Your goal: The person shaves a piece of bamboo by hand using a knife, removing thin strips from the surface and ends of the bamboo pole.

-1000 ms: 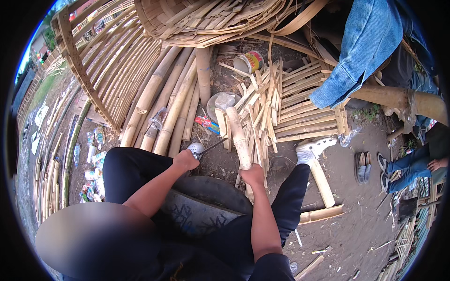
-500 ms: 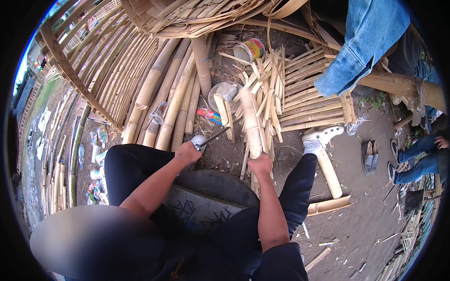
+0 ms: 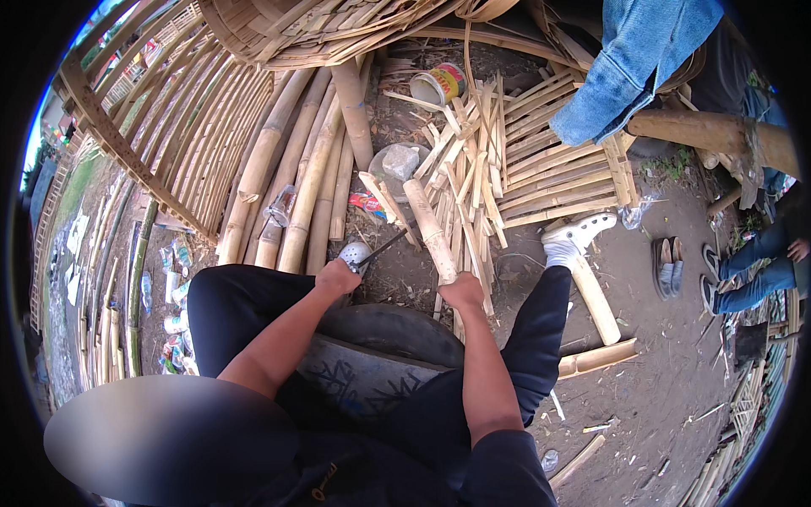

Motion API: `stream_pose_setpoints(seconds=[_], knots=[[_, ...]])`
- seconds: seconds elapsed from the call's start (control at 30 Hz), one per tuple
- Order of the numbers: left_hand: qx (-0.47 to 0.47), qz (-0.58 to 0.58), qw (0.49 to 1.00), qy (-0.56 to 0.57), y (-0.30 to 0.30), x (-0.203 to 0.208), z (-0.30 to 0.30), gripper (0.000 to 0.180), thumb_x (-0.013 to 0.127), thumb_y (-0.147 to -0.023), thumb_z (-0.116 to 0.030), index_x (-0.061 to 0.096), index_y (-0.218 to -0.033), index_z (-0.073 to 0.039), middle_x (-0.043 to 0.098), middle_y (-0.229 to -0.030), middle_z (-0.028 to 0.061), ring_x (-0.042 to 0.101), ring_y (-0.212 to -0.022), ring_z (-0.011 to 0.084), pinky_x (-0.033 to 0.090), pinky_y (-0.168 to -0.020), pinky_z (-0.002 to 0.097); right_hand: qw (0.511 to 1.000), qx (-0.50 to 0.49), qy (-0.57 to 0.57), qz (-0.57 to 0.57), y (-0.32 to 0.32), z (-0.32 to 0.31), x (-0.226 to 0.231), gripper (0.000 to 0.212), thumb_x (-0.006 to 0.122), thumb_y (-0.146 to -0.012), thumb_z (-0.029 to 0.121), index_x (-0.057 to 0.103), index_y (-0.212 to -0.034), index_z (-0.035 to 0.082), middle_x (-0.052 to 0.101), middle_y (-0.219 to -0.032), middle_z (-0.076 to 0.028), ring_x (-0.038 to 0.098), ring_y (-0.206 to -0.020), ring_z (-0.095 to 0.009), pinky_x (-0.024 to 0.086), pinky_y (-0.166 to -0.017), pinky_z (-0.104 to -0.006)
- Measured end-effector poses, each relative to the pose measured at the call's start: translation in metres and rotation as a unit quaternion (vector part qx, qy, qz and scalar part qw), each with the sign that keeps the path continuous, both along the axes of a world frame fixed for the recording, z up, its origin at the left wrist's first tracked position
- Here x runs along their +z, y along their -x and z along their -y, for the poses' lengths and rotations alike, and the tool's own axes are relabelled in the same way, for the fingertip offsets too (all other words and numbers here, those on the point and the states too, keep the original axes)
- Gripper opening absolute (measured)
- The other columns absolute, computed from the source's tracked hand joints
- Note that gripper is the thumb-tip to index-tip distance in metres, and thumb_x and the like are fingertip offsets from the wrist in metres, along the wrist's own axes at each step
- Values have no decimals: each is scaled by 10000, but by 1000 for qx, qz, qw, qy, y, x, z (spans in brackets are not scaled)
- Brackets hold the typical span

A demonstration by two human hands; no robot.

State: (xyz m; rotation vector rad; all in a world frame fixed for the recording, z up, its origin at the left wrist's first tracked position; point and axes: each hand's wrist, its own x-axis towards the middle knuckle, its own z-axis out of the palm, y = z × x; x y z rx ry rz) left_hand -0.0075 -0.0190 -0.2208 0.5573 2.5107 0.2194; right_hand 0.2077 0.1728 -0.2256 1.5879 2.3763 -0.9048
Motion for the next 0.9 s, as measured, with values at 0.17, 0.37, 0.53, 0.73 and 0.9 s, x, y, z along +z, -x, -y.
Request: stream_pose_setpoints(seconds=[0.17,0.37,0.53,0.73,0.9], knots=[[-1,14,1000,12,-2,2,-10,453,596,-765,-268,652,-1123,5,637,-1172,210,605,-1125,335,478,-958,401,997,-17,52,-50,1,-8,5,472,751,-606,294,685,-928,-44,691,-904,-237,679,-895,-372,527,-825,-416],[21,15,1000,-10,-2,-8,-6,447,591,-740,-239,651,-1083,42,636,-1132,257,607,-1098,370,485,-947,425,853,-68,-151,-495,14,-3,72,225,722,-654,104,627,-792,-48,673,-729,-182,695,-710,-278,531,-681,-358],[2,25,1000,1,-2,-9,-17,466,587,-748,-267,649,-1106,25,627,-1169,244,597,-1127,361,473,-969,425,931,-123,-104,-328,1,-5,-1,247,722,-668,165,667,-833,-11,697,-814,-200,707,-775,-310,542,-721,-381],[-27,9,999,29,-5,0,-19,467,587,-766,-271,648,-1134,10,636,-1172,223,612,-1117,355,479,-951,433,1000,-20,5,-8,4,-8,-16,439,682,-629,251,689,-956,-42,685,-970,-246,677,-950,-344,532,-860,-393],[4,36,999,17,-10,-22,-25,460,593,-776,-278,651,-1142,-6,626,-1202,210,602,-1138,345,463,-980,422,1000,-16,15,-13,3,-9,-6,502,719,-616,305,685,-966,-53,675,-1003,-259,672,-956,-354,530,-862,-399]])
